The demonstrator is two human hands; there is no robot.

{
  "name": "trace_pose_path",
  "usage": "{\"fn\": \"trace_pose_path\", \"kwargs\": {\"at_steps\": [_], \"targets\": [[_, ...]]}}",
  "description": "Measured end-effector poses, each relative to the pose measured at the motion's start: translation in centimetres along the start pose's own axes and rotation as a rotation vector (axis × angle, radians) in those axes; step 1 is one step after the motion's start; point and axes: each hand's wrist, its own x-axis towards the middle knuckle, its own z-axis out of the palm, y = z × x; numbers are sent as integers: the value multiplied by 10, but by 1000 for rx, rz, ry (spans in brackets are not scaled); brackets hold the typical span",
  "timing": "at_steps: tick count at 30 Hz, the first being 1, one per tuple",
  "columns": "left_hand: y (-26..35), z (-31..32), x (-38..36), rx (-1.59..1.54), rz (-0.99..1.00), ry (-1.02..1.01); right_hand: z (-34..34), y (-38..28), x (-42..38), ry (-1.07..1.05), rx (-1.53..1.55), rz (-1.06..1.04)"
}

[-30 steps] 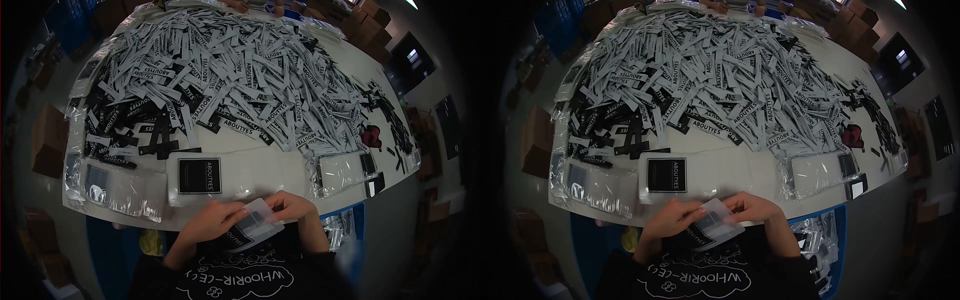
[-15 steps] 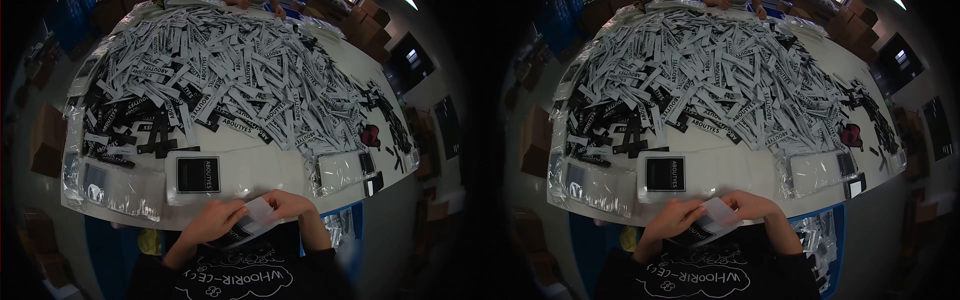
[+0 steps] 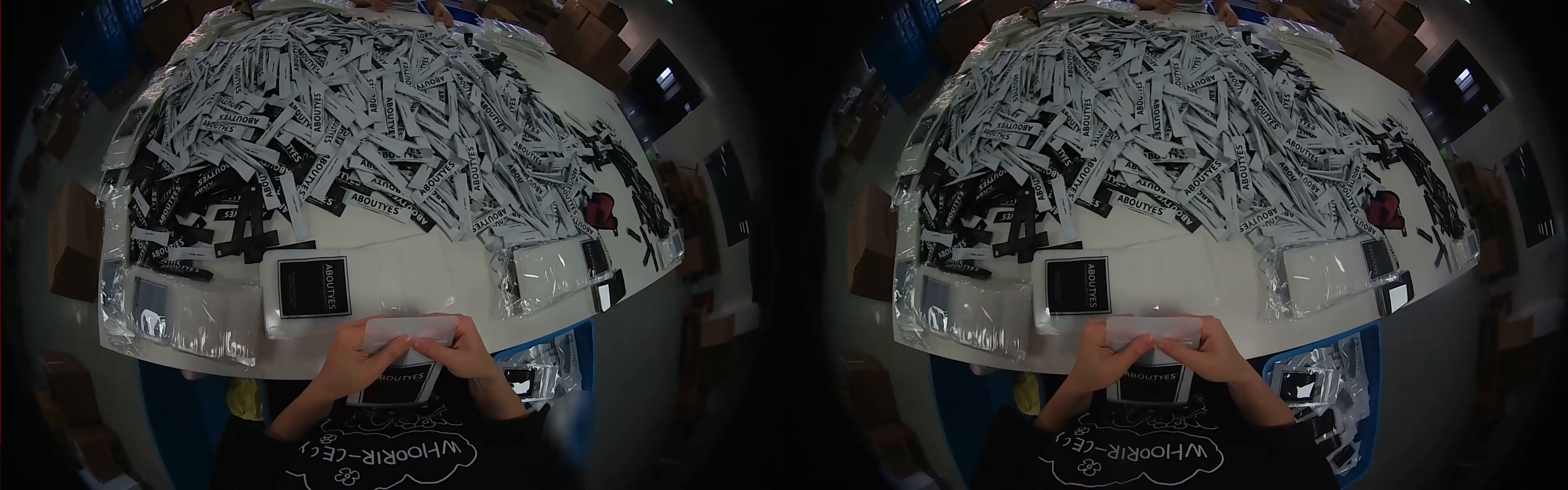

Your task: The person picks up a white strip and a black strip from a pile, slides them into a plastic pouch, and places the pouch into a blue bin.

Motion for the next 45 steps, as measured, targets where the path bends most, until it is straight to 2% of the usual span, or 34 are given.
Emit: {"fn": "trace_pose_path", "kwargs": {"at_steps": [4,7,9,10,12,14,15,16,18,20,21,22,23,24,26,27,29,31,33,38,40,41,43,45], "targets": [[-3,7,0,26,64,126,3,3,6,68,22,-13],[-8,5,3,-120,44,168,-5,8,7,116,99,-35],[-3,-4,3,103,-84,18,-8,12,4,129,123,-36],[-6,-1,2,102,-85,19,-8,14,2,162,90,-16],[-14,9,2,219,14,159,-8,12,-2,202,58,2],[-23,15,1,199,-4,132,-12,0,-9,86,148,142],[-25,18,1,177,-29,108,-18,4,-17,91,147,144],[-22,21,2,174,-30,107,-26,13,-29,122,54,197],[-11,27,7,187,48,-135,-53,11,-57,228,-109,267],[-16,25,7,121,64,-125,-95,-2,-101,329,-259,362],[-16,20,8,240,123,-28,-115,-9,-125,349,-347,439],[-17,14,10,357,184,70,-132,-16,-147,339,-514,662],[-17,8,11,354,186,68,-140,-22,-161,325,-683,885],[-18,1,13,438,210,151,-136,-24,-166,328,-686,887],[-22,-9,14,606,251,321,-128,-31,-172,432,-1199,992],[-26,-11,14,603,251,328,-124,-40,-161,454,-1234,865],[-40,-15,15,757,310,461,-100,-52,-110,684,-948,376],[-51,-13,14,844,337,454,-88,-49,-54,542,-763,126],[-58,-13,13,936,361,454,-76,-38,9,395,-743,22],[-62,-13,13,883,369,489,-53,8,152,398,-1039,-89],[-63,-12,13,876,366,493,-48,25,176,556,-1495,-265],[-63,-13,13,871,370,489,-50,24,181,546,-1496,-268],[-63,-15,13,869,375,500,-58,21,187,342,-1274,64],[-63,-14,12,857,378,496,-66,19,184,269,-1266,23]]}}
